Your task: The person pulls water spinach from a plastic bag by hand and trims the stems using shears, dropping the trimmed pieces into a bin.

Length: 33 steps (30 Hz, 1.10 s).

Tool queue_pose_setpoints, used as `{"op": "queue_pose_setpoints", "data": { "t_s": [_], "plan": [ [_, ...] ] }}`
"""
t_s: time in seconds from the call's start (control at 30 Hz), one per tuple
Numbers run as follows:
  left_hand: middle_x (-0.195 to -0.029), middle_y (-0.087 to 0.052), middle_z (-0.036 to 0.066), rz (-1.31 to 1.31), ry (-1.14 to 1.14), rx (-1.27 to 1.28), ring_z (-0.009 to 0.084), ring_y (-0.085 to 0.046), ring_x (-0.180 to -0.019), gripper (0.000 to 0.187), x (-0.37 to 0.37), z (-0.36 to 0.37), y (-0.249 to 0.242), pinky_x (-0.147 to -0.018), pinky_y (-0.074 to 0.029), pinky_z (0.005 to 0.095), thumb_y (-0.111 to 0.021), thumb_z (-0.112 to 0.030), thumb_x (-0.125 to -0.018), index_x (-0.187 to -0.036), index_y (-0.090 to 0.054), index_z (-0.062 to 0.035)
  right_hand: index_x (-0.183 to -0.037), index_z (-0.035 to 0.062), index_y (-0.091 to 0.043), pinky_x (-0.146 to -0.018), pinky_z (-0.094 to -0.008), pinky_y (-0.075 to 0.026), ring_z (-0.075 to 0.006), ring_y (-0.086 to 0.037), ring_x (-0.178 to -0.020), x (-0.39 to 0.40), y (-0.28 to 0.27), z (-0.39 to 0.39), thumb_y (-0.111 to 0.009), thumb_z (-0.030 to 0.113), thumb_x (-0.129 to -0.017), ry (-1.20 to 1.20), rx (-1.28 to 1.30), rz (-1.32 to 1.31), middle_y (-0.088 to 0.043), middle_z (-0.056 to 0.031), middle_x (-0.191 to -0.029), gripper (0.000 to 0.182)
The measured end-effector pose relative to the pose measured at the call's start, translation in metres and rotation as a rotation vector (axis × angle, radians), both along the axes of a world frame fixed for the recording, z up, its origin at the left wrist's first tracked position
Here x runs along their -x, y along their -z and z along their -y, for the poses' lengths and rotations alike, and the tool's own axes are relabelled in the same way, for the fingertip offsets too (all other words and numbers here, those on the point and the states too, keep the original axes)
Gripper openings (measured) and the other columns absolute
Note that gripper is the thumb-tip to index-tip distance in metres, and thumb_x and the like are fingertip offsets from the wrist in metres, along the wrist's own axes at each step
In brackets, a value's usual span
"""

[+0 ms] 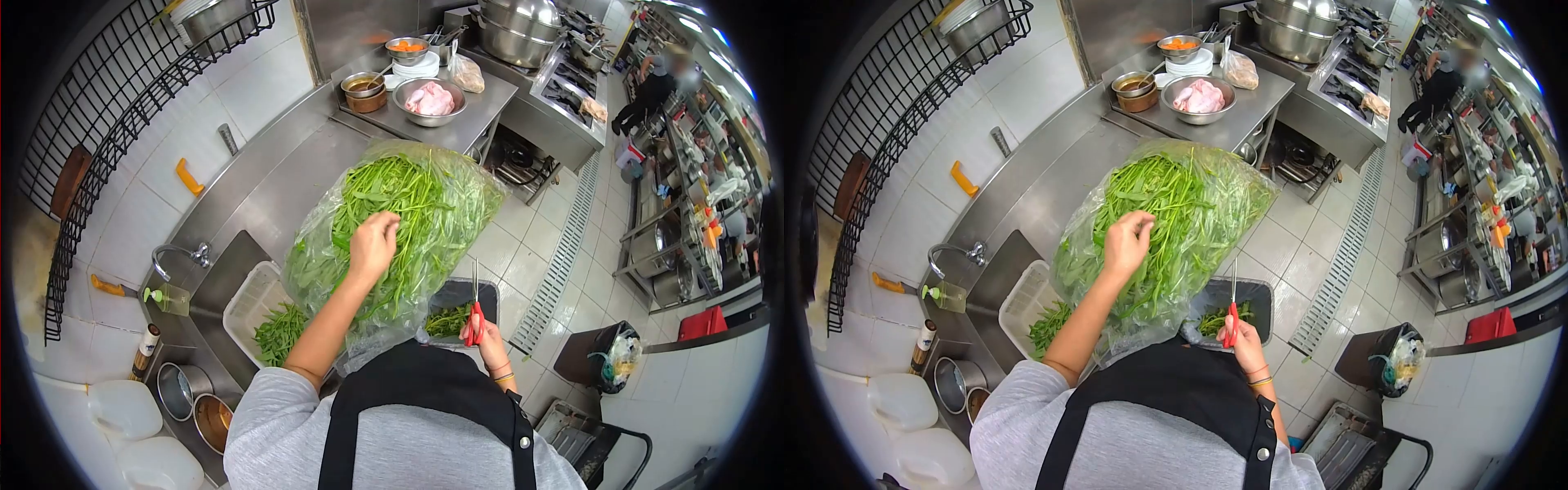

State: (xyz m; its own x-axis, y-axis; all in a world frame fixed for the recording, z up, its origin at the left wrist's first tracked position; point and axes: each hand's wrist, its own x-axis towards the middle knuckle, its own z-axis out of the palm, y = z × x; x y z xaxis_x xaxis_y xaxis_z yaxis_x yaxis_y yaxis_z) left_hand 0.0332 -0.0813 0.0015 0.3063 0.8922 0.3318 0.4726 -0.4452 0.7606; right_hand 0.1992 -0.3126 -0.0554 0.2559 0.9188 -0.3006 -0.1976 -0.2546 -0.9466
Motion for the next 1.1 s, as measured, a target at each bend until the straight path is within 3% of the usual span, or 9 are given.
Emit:
{"op": "queue_pose_setpoints", "data": {
  "t_s": [0.1, 0.23, 0.4, 0.53, 0.63, 0.73, 0.77, 0.9, 1.1],
  "plan": [
    [-0.074, -0.06, 0.005, -0.107, -0.067, -0.289, 0.0242, -0.055, -0.073, 0.008, 0.008, -0.005, -0.001, -0.066, -0.045, 0.0356, -0.067, -0.01, -0.07, -0.075, -0.062, -0.0075, -0.069, 0.004, -0.054, -0.059, -0.0222, -0.038, -0.0087, -0.048, -0.061, 0.002, 0.002, 0.0, -0.046, 0.042, -0.091, -0.018, 0.03, 0.011, -0.056, -0.0023, -0.066, 0.045],
    [-0.073, -0.058, 0.004, -0.219, 0.002, -0.089, 0.0237, -0.054, -0.077, 0.016, 0.007, 0.009, 0.004, -0.069, -0.044, 0.0354, -0.073, -0.016, -0.065, -0.072, -0.062, -0.0072, -0.069, 0.0036, -0.055, -0.059, -0.022, -0.039, -0.0082, -0.048, -0.061, 0.006, 0.001, -0.006, -0.046, 0.043, -0.091, -0.057, 0.01, 0.019, -0.056, -0.002, -0.066, 0.046],
    [-0.083, -0.058, 0.007, -0.282, 0.014, -0.213, 0.0249, -0.052, -0.086, 0.016, 0.01, 0.008, 0.021, -0.076, -0.043, 0.0361, -0.075, -0.018, -0.065, -0.072, -0.065, -0.0075, -0.07, 0.0038, -0.055, -0.059, -0.0214, -0.039, -0.007, -0.047, -0.061, 0.012, -0.006, -0.012, -0.047, 0.042, -0.091, -0.114, -0.02, 0.019, -0.055, -0.0008, -0.067, 0.044],
    [-0.09, -0.061, 0.007, -0.055, 0.152, -0.09, 0.0224, -0.056, -0.086, 0.014, 0.015, 0.019, 0.007, -0.079, -0.043, 0.0321, -0.071, -0.015, -0.072, -0.075, -0.061, -0.0053, -0.072, 0.0035, -0.056, -0.06, -0.0209, -0.039, -0.0067, -0.047, -0.062, 0.016, -0.009, -0.011, -0.048, 0.039, -0.091, -0.184, -0.049, -0.004, -0.055, 0.0002, -0.068, 0.041],
    [-0.095, -0.062, 0.008, 0.43, 0.359, 0.378, 0.0184, -0.058, -0.09, 0.012, 0.015, 0.025, 0.011, -0.081, -0.044, 0.0293, -0.062, -0.013, -0.082, -0.085, -0.053, -0.0049, -0.074, 0.0029, -0.056, -0.06, -0.021, -0.039, -0.0067, -0.047, -0.063, 0.019, -0.016, -0.013, -0.047, 0.038, -0.092, -0.232, -0.091, -0.039, -0.054, 0.0005, -0.068, 0.04],
    [-0.088, -0.063, 0.013, 0.631, 0.452, 0.794, 0.015, -0.061, -0.064, 0.011, 0.016, 0.033, 0.01, -0.06, -0.047, 0.0257, -0.045, -0.017, -0.093, -0.096, -0.041, -0.0067, -0.076, 0.0021, -0.056, -0.062, -0.0217, -0.04, -0.0075, -0.047, -0.064, 0.023, -0.024, -0.011, -0.046, 0.036, -0.092, -0.285, -0.153, -0.057, -0.054, -0.0004, -0.07, 0.039],
    [-0.078, -0.061, 0.012, 0.583, 0.409, 0.726, 0.0096, -0.05, -0.044, 0.015, 0.012, 0.036, 0.014, -0.045, -0.039, 0.0214, -0.043, -0.021, -0.094, -0.098, -0.041, -0.0068, -0.077, 0.0017, -0.056, -0.063, -0.0222, -0.04, -0.0082, -0.048, -0.065, 0.025, -0.027, -0.011, -0.046, 0.036, -0.092, -0.307, -0.198, -0.055, -0.054, -0.0014, -0.072, 0.038],
    [-0.062, -0.052, 0.003, 0.57, 0.38, 0.765, 0.0029, -0.033, -0.04, 0.013, 0.0, 0.042, 0.009, -0.038, -0.025, 0.017, -0.046, -0.018, -0.093, -0.1, -0.044, -0.0071, -0.077, 0.0013, -0.055, -0.066, -0.0236, -0.04, -0.0105, -0.049, -0.068, 0.028, -0.04, -0.01, -0.045, 0.036, -0.092, -0.302, -0.287, -0.11, -0.055, -0.0042, -0.077, 0.039],
    [-0.066, -0.052, -0.001, 0.518, 0.547, 0.704, 0.0033, -0.042, -0.05, 0.01, -0.025, 0.054, 0.019, -0.046, -0.034, 0.019, -0.049, -0.017, -0.092, -0.095, -0.048, -0.0067, -0.075, 0.0016, -0.054, -0.066, -0.025, -0.04, -0.0125, -0.048, -0.069, 0.019, -0.032, -0.001, -0.042, 0.039, -0.093, -0.2, -0.173, -0.126, -0.055, -0.0062, -0.077, 0.043]
  ]
}}
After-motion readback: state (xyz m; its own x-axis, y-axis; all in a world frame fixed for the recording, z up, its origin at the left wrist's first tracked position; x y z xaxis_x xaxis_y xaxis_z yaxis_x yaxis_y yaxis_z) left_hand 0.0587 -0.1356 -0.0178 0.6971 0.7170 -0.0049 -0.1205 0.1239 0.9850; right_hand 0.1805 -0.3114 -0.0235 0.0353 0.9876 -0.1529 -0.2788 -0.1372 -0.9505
